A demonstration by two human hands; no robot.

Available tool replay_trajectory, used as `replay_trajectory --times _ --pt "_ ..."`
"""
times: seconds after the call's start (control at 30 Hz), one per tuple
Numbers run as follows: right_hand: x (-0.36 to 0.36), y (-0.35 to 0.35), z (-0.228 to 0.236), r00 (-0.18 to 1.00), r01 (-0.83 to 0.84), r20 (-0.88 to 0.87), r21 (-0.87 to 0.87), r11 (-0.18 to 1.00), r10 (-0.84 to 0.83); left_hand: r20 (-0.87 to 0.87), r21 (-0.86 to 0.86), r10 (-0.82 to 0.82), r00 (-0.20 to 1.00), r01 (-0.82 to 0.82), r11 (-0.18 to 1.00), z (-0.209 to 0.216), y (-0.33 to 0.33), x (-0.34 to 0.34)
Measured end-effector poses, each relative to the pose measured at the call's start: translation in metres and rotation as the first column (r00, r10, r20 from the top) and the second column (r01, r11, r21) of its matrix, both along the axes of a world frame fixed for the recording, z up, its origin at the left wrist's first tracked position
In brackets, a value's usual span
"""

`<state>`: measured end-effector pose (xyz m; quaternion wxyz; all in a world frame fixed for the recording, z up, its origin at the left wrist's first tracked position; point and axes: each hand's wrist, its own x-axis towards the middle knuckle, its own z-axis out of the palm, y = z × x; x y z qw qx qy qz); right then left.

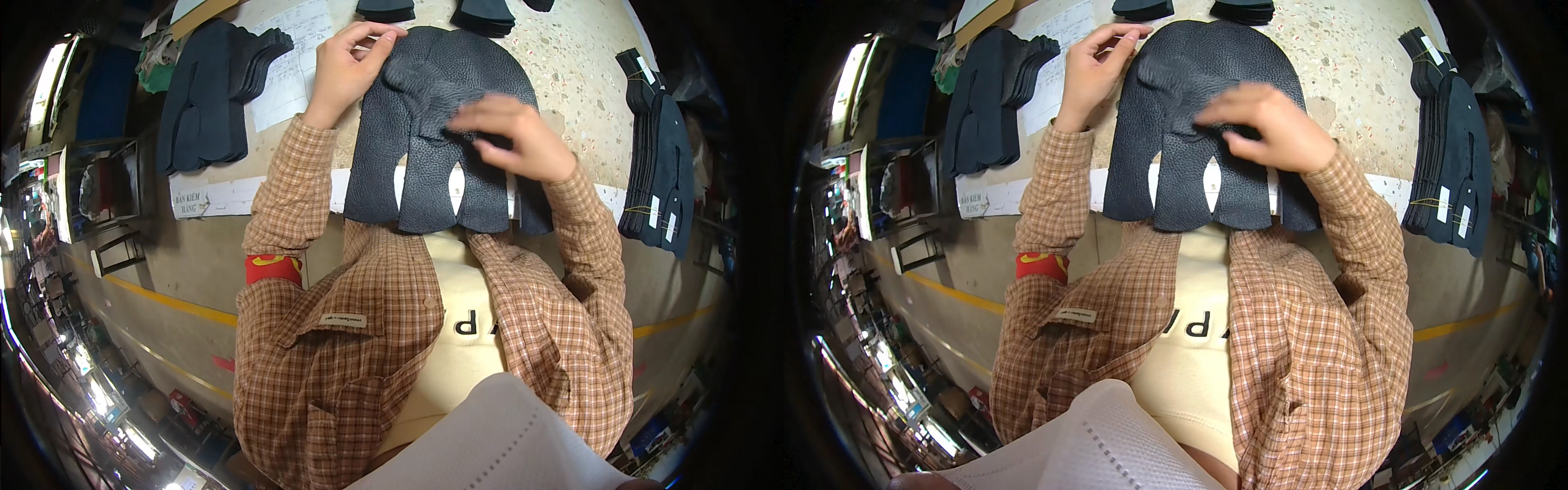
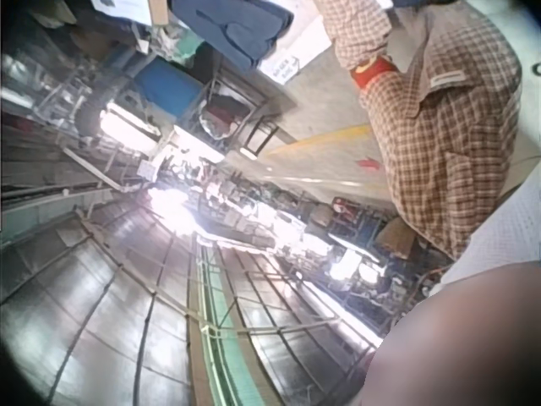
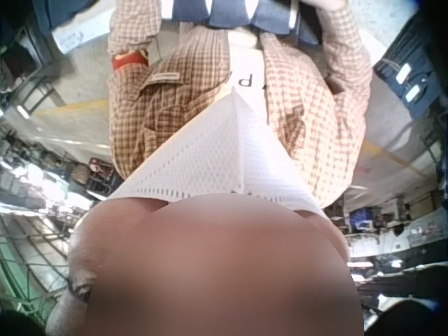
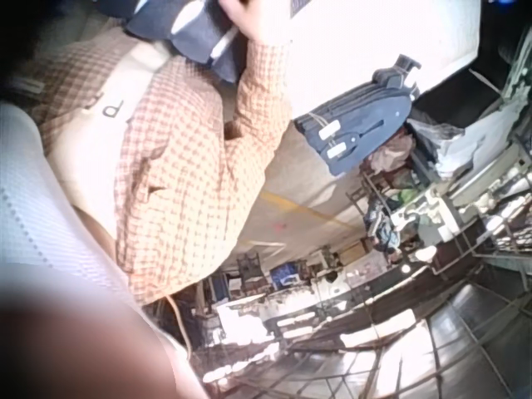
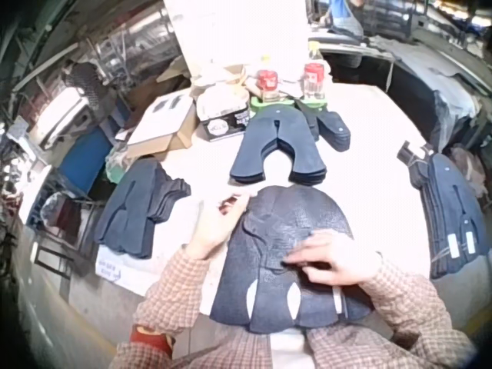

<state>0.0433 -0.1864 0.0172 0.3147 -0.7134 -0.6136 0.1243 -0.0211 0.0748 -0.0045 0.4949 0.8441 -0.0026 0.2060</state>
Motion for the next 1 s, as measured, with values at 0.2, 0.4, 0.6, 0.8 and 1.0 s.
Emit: replay_trajectory --times 0.2,0.4,0.6,0.8,1.0 --pt "0.009 -0.018 -0.003 0.967 0.241 -0.121 0.16 0.957 -0.223 -0.043 0.338 -0.246 0.968 0.246 0.908 -0.002 -0.012 -0.001" --pt "0.029 -0.027 0.012 0.914 0.405 -0.101 0.167 0.899 -0.393 -0.168 0.501 -0.316 0.934 0.357 0.788 0.008 -0.02 -0.008" --pt "0.064 -0.012 0.014 0.952 0.307 -0.086 0.222 0.926 -0.295 -0.217 0.452 -0.216 0.952 0.295 0.842 0.004 -0.016 -0.005" --pt "0.083 0.031 -0.001 0.859 0.368 -0.476 0.32 0.873 -0.188 -0.16 -0.222 -0.044 0.986 0.008 0.975 -0.001 -0.008 0.002" --pt "0.05 0.038 -0.024 0.621 0.46 -0.763 0.169 0.872 -0.18 -0.235 -0.706 -0.259 0.937 0.019 0.708 0.0 -0.029 0.002"
